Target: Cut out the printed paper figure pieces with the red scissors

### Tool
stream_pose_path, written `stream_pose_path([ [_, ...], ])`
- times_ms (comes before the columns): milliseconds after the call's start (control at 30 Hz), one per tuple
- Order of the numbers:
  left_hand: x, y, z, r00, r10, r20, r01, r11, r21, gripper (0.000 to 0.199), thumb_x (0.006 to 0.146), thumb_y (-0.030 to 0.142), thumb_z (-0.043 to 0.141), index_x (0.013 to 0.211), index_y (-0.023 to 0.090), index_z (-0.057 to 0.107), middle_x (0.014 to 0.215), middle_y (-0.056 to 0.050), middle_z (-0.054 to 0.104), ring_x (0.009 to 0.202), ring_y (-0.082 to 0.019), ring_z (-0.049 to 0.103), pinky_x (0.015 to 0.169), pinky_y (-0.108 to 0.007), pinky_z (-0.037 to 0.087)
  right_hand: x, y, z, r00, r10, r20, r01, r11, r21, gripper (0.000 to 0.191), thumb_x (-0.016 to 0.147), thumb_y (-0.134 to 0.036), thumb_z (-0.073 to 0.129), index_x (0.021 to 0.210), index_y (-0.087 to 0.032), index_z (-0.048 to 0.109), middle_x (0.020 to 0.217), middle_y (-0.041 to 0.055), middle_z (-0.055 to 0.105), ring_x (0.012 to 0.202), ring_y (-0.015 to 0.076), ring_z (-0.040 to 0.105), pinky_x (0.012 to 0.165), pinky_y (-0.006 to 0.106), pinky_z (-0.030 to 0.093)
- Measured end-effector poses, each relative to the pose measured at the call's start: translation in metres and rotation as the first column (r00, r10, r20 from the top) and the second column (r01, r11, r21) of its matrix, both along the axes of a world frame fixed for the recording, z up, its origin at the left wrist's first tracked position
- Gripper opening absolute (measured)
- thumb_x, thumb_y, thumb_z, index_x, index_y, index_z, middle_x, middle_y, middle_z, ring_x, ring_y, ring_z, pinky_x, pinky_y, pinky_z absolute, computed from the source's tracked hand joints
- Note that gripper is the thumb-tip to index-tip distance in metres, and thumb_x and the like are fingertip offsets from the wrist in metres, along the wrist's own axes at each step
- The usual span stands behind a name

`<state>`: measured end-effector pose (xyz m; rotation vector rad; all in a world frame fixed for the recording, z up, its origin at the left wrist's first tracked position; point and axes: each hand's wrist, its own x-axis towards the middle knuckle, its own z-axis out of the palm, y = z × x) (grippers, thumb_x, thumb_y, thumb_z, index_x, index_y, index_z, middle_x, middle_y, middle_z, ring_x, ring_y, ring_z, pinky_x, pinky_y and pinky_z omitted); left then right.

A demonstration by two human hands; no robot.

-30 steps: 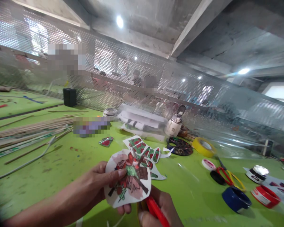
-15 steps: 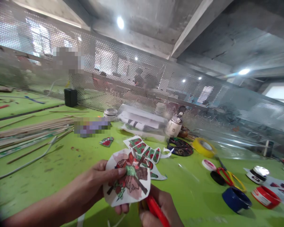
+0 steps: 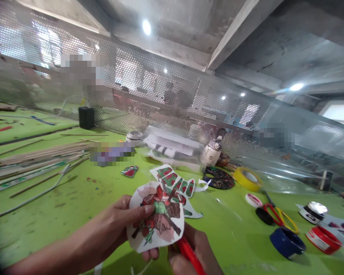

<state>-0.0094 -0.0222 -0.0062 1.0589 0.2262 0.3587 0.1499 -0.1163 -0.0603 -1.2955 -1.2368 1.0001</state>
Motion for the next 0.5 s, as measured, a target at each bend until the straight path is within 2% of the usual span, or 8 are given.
stream_pose_path([
  [100, -0.001, -0.001, -0.002, 1.000, -0.010, 0.017, 0.010, 1.000, 0.016, 0.032, 0.089, 0.033, 0.056, 0.086, 0.005, 0.072, 0.069, -0.016, 0.073, 0.063, -0.021, 0.071, 0.061, -0.031, 0.057, 0.005, 0.011, -0.021, 0.997, -0.003, -0.072, 0.001, 1.000, -0.029, 0.046, 0.065, -0.066, 0.066, 0.058, -0.021, 0.054, 0.052, 0.0006, 0.050, 0.050, 0.0174, 0.054, 0.050, 0.031, 0.047],
  [167, 0.000, -0.002, -0.004, 1.000, -0.006, 0.023, 0.006, 1.000, 0.014, 0.033, 0.089, 0.034, 0.056, 0.085, 0.005, 0.072, 0.070, -0.016, 0.073, 0.063, -0.021, 0.071, 0.062, -0.032, 0.057, 0.005, 0.017, -0.027, 0.997, 0.009, -0.082, -0.012, 0.999, -0.030, 0.048, 0.069, -0.067, 0.062, 0.055, -0.022, 0.052, 0.047, -0.0013, 0.045, 0.043, 0.0147, 0.049, 0.046, 0.029, 0.045],
  [300, 0.002, -0.004, -0.007, 1.000, 0.003, 0.017, -0.003, 1.000, 0.004, 0.035, 0.088, 0.038, 0.057, 0.087, 0.006, 0.071, 0.071, -0.015, 0.073, 0.062, -0.020, 0.070, 0.062, -0.032, 0.056, 0.005, 0.017, -0.027, 0.997, 0.005, -0.082, -0.006, 1.000, -0.007, 0.050, 0.071, -0.064, 0.063, 0.051, -0.022, 0.049, 0.045, -0.0024, 0.042, 0.041, 0.0121, 0.043, 0.042, 0.027, 0.041],
  [500, 0.003, -0.004, -0.004, 1.000, 0.003, 0.011, -0.003, 1.000, -0.003, 0.034, 0.087, 0.038, 0.059, 0.084, 0.006, 0.071, 0.066, -0.014, 0.072, 0.061, -0.021, 0.070, 0.061, -0.032, 0.056, 0.018, -0.001, -0.022, 0.999, 0.031, 0.014, -0.031, 0.999, -0.035, 0.042, 0.082, -0.054, 0.062, 0.063, -0.016, 0.063, 0.058, 0.0050, 0.058, 0.051, 0.0154, 0.053, 0.051, 0.029, 0.047],
])
